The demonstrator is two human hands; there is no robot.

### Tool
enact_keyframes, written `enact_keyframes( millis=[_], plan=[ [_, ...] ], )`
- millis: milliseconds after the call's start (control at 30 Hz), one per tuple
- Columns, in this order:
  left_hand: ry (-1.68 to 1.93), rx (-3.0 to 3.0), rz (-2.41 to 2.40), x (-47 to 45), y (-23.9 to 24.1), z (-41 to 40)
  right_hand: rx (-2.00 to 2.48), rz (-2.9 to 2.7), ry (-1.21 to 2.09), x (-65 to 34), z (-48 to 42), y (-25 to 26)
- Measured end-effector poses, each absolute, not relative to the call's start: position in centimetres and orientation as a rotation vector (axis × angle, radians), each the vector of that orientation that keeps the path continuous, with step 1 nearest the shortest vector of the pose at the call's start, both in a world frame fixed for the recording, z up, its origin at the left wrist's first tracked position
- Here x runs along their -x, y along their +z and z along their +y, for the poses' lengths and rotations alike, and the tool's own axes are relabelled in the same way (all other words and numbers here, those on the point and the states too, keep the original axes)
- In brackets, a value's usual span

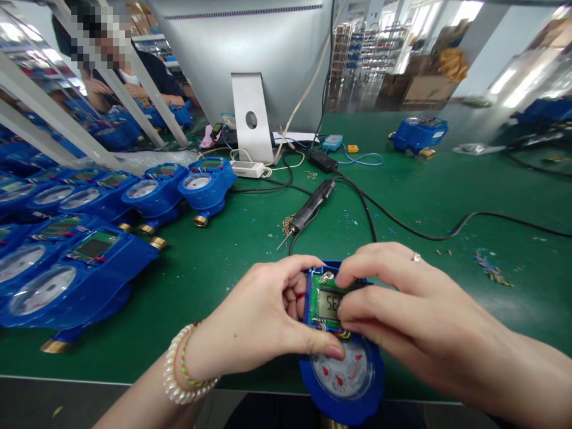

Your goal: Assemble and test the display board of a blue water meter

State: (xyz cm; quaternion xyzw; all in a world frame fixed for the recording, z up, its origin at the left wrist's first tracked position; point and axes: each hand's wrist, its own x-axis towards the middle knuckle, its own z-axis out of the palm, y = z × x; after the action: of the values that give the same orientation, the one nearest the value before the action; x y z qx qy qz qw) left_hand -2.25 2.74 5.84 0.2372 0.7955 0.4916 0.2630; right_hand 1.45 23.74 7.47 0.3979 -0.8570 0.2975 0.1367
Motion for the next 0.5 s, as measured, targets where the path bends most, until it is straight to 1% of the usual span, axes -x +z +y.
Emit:
enact_keyframes(
  millis=[200, 500],
  plan=[
    [1.297, -0.647, 2.15, 2.1, 6.0, 3.0, -1.273, -2.603, 0.531, -1.4, 23.9, 8.1],
    [1.272, -0.727, 2.182, 2.3, 6.0, 2.8, -1.451, -2.812, 0.305, -1.4, 24.0, 8.9]
  ],
)
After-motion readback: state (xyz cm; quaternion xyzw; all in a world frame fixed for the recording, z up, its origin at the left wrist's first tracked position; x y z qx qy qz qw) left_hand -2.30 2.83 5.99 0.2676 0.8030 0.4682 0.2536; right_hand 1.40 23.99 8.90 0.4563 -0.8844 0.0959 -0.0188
